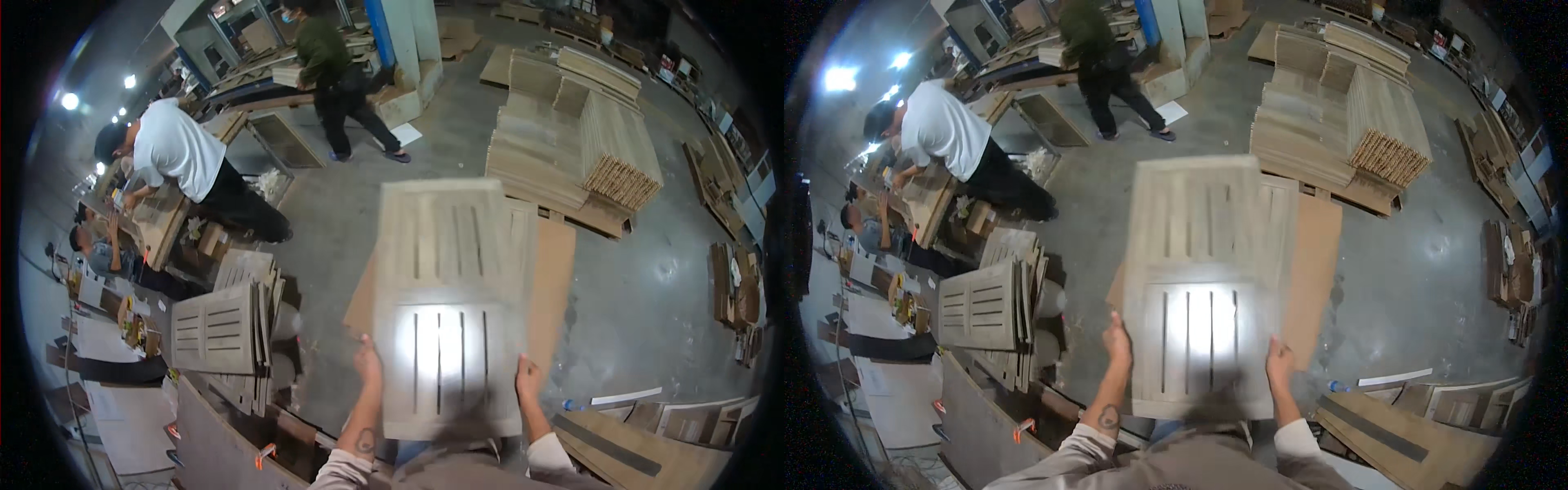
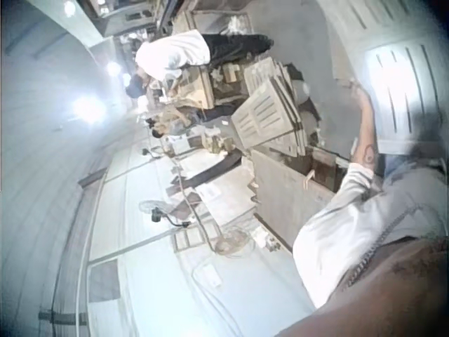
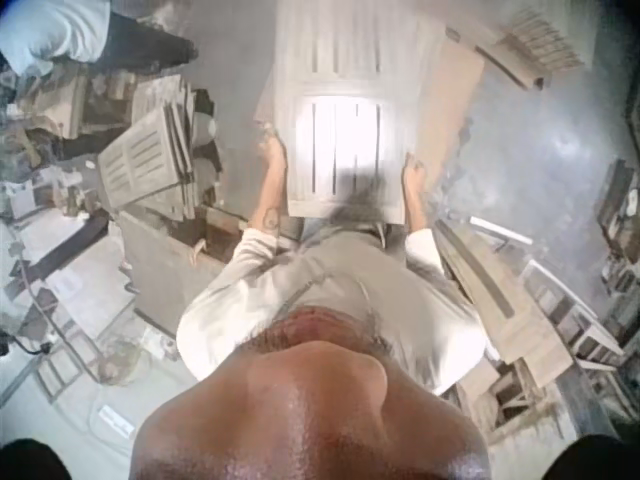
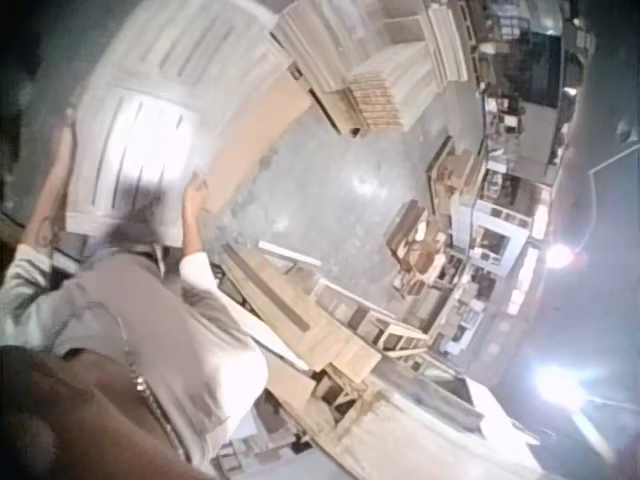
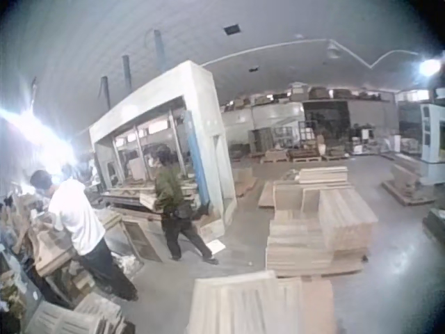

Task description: Inspecting and sorting wood panels in a furniture manufacturing workshop.

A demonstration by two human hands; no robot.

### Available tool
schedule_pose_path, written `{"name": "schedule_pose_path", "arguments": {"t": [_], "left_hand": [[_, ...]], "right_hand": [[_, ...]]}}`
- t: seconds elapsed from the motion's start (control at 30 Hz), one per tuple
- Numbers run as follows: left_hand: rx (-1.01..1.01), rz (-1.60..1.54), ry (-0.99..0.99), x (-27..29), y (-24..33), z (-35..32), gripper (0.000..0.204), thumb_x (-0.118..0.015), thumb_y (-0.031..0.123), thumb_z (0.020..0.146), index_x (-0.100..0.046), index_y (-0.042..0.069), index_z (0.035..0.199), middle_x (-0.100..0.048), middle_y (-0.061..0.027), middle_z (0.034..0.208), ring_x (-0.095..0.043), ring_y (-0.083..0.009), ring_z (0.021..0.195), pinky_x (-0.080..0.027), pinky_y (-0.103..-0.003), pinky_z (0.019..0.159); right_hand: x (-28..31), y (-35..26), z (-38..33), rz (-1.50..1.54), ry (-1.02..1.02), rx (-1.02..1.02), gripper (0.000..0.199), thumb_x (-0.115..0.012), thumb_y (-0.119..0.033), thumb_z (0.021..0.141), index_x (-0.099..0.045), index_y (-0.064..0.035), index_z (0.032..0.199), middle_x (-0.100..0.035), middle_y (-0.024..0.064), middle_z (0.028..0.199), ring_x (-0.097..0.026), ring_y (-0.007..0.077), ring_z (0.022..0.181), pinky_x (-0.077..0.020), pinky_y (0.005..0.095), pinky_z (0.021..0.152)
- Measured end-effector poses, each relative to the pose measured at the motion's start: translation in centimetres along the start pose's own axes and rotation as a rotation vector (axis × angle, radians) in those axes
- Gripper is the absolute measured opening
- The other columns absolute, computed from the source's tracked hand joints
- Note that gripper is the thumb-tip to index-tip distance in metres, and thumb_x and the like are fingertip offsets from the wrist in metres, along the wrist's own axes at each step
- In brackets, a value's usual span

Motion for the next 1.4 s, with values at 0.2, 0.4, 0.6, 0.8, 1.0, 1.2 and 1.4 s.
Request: {"name": "schedule_pose_path", "arguments": {"t": [0.2, 0.4, 0.6, 0.8, 1.0, 1.2, 1.4], "left_hand": [[-0.025, 0.316, -0.170, -12.7, -0.4, 2.4, 0.060, -0.048, 0.052, 0.093, -0.066, -0.005, 0.098, -0.065, -0.0254, 0.106, -0.059, -0.0402, 0.102, -0.044, -0.046, 0.088], [-0.081, 0.249, -0.250, -17.7, -1.1, 4.7, 0.061, -0.046, 0.054, 0.093, -0.068, -0.003, 0.097, -0.066, -0.0250, 0.103, -0.060, -0.0386, 0.102, -0.044, -0.046, 0.089], [-0.198, 0.335, -0.489, -18.9, -1.3, 6.6, 0.061, -0.045, 0.055, 0.093, -0.068, -0.001, 0.104, -0.064, -0.0241, 0.112, -0.057, -0.0367, 0.113, -0.042, -0.043, 0.098], [0.170, 0.709, -0.547, -13.6, -14.4, 5.7, 0.073, -0.046, 0.055, 0.092, -0.043, -0.001, 0.138, -0.048, -0.0260, 0.136, -0.043, -0.0384, 0.129, -0.033, -0.045, 0.108], [0.125, 0.459, -0.679, -13.1, -14.2, 1.0, 0.069, -0.055, 0.044, 0.091, -0.039, -0.004, 0.137, -0.043, -0.0283, 0.139, -0.039, -0.0388, 0.131, -0.031, -0.042, 0.110], [0.062, 0.323, -0.637, -12.3, -15.6, 1.8, 0.063, -0.061, 0.038, 0.089, -0.043, -0.002, 0.134, -0.051, -0.0256, 0.131, -0.047, -0.0382, 0.124, -0.033, -0.043, 0.107], [-0.217, 0.516, -1.078, -14.4, -17.3, 3.1, 0.056, -0.060, 0.046, 0.088, -0.056, 0.004, 0.126, -0.052, -0.0207, 0.133, -0.045, -0.0361, 0.127, -0.033, -0.042, 0.108]], "right_hand": [[0.4, 7.1, 5.1, -0.008, 0.030, -0.264, 0.064, -0.045, -0.049, 0.096, -0.063, 0.0107, 0.086, -0.065, 0.0217, 0.082, -0.058, 0.0273, 0.077, -0.0455, 0.0409, 0.077], [-0.2, 5.5, 7.3, 0.039, 0.179, -0.280, 0.064, -0.039, -0.047, 0.098, -0.058, 0.0125, 0.084, -0.060, 0.0258, 0.077, -0.056, 0.0342, 0.072, -0.0432, 0.0449, 0.075], [-2.6, 7.9, 10.4, -0.014, 0.162, -0.094, 0.060, -0.038, -0.045, 0.099, -0.059, 0.0110, 0.089, -0.062, 0.0243, 0.081, -0.057, 0.0344, 0.074, -0.0443, 0.0441, 0.076], [-6.4, 13.2, 10.6, 0.073, -0.090, -0.136, 0.036, -0.054, -0.030, 0.095, -0.057, 0.0052, 0.102, -0.057, 0.0080, 0.074, -0.055, 0.0200, 0.067, -0.0464, 0.0336, 0.064], [-7.4, 14.9, 9.7, 0.317, -0.201, -0.238, 0.022, -0.065, -0.021, 0.090, -0.053, -0.0031, 0.095, -0.049, -0.0002, 0.068, -0.048, 0.0103, 0.058, -0.0391, 0.0269, 0.049], [-8.7, 13.7, 11.4, 0.307, -0.200, -0.064, 0.021, -0.063, -0.021, 0.091, -0.057, -0.0032, 0.100, -0.058, 0.0018, 0.079, -0.052, 0.0123, 0.069, -0.0430, 0.0273, 0.059], [-8.2, 20.4, 13.2, 0.228, -0.238, -0.187, 0.025, -0.059, -0.021, 0.090, -0.060, -0.0019, 0.106, -0.065, 0.0077, 0.086, -0.060, 0.0218, 0.074, -0.0481, 0.0352, 0.065]]}}
Point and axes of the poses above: each hand's wrist, its own z-axis towards the middle knuckle, its own x-axis out of the back of the hand, y = z × x, the point moved 4 cm from there along z, towards the middle knuckle
